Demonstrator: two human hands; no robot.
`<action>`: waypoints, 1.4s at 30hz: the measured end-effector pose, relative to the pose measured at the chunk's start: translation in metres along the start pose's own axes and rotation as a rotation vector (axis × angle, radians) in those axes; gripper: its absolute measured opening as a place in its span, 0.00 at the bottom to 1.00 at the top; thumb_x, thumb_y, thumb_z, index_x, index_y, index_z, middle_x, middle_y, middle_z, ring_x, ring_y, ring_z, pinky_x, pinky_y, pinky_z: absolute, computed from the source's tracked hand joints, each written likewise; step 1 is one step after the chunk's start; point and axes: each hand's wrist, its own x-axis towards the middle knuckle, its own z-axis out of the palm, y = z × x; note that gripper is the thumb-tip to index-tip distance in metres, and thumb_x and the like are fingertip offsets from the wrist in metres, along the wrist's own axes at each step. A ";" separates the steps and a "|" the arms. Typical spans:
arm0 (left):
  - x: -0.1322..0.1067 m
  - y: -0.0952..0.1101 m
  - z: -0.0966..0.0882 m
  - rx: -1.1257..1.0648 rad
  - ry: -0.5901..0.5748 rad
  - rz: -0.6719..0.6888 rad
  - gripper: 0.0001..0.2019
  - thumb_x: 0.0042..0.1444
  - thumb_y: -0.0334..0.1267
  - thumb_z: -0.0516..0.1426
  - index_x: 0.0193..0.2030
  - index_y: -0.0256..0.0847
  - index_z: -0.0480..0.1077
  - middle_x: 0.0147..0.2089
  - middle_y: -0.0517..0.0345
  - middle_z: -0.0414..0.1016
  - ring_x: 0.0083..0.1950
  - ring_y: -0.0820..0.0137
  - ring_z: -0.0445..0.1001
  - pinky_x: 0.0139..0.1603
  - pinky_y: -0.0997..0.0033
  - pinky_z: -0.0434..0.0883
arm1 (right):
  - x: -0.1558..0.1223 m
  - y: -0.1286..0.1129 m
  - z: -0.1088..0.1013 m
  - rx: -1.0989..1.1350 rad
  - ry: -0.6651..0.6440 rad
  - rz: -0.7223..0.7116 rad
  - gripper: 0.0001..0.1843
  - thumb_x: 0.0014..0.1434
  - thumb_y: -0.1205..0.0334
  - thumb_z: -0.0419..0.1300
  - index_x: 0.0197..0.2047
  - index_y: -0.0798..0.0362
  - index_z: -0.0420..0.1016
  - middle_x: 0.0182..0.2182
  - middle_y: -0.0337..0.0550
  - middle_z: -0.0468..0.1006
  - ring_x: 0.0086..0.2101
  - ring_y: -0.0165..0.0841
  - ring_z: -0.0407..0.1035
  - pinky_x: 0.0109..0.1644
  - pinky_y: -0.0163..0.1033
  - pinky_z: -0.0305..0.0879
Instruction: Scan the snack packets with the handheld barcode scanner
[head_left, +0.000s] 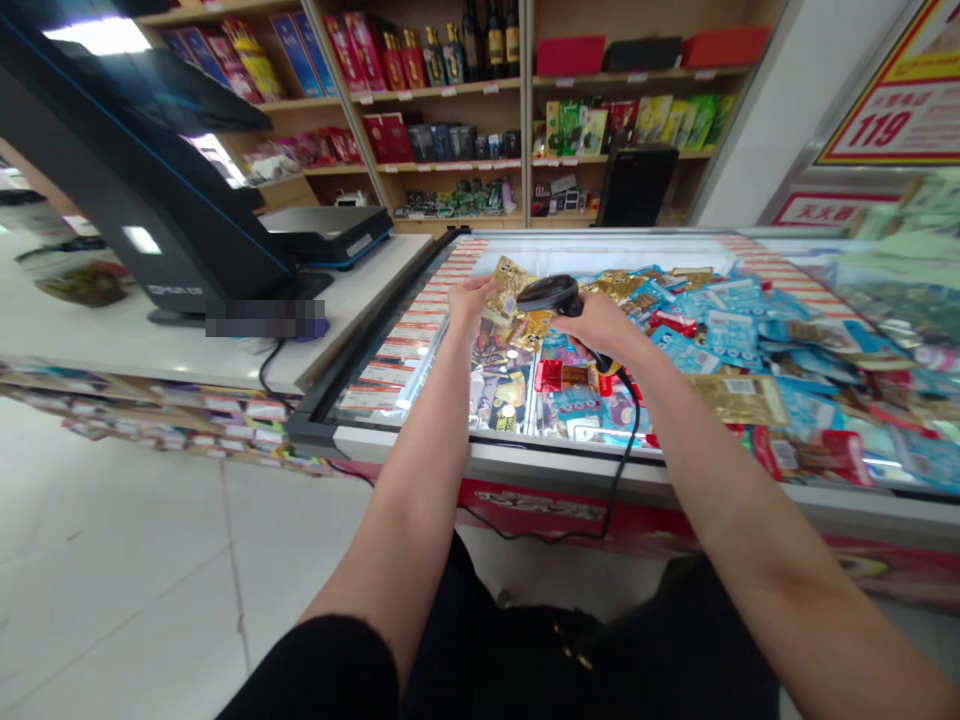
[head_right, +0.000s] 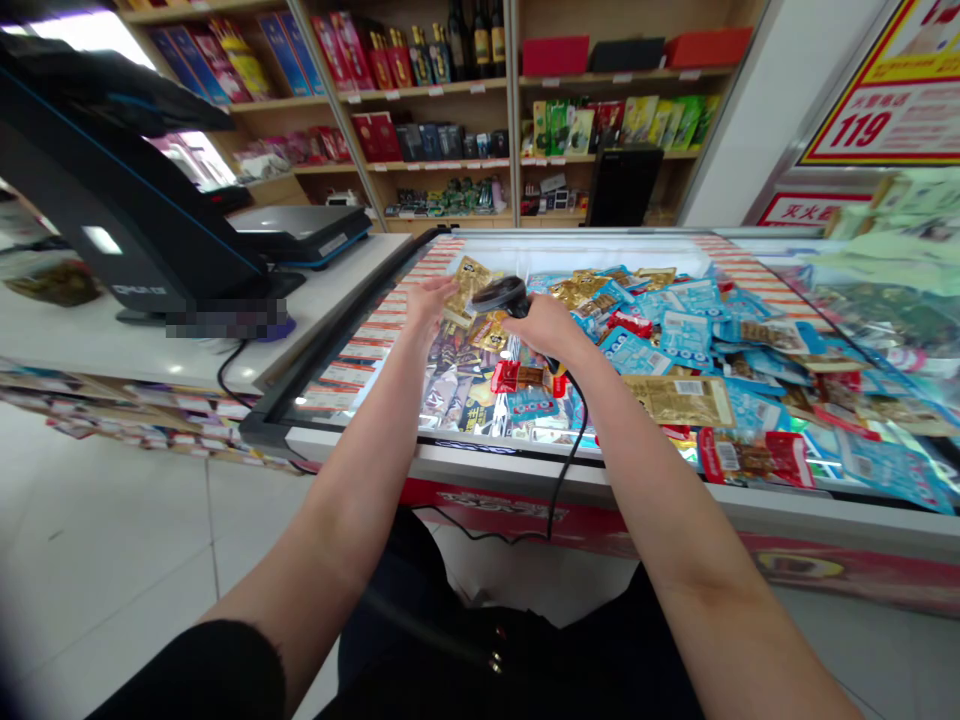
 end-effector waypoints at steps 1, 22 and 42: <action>-0.003 0.002 0.005 -0.010 -0.009 -0.022 0.07 0.44 0.33 0.64 0.33 0.36 0.77 0.28 0.59 0.78 0.29 0.74 0.74 0.33 0.76 0.69 | -0.001 0.001 -0.003 0.016 0.017 0.010 0.06 0.53 0.65 0.60 0.29 0.53 0.65 0.13 0.39 0.70 0.12 0.30 0.63 0.18 0.35 0.61; -0.048 0.012 0.153 0.436 -0.369 0.217 0.12 0.50 0.28 0.61 0.43 0.36 0.76 0.42 0.50 0.81 0.48 0.63 0.78 0.55 0.63 0.72 | -0.037 0.061 -0.106 0.291 0.464 0.217 0.09 0.52 0.65 0.63 0.23 0.54 0.68 0.14 0.39 0.69 0.13 0.29 0.62 0.14 0.32 0.60; -0.018 -0.002 0.004 1.025 -0.138 0.181 0.27 0.42 0.36 0.67 0.52 0.41 0.70 0.49 0.45 0.78 0.51 0.55 0.76 0.50 0.62 0.69 | 0.009 0.010 -0.017 0.217 0.164 0.179 0.11 0.51 0.64 0.62 0.20 0.53 0.66 0.13 0.42 0.69 0.13 0.30 0.63 0.19 0.35 0.64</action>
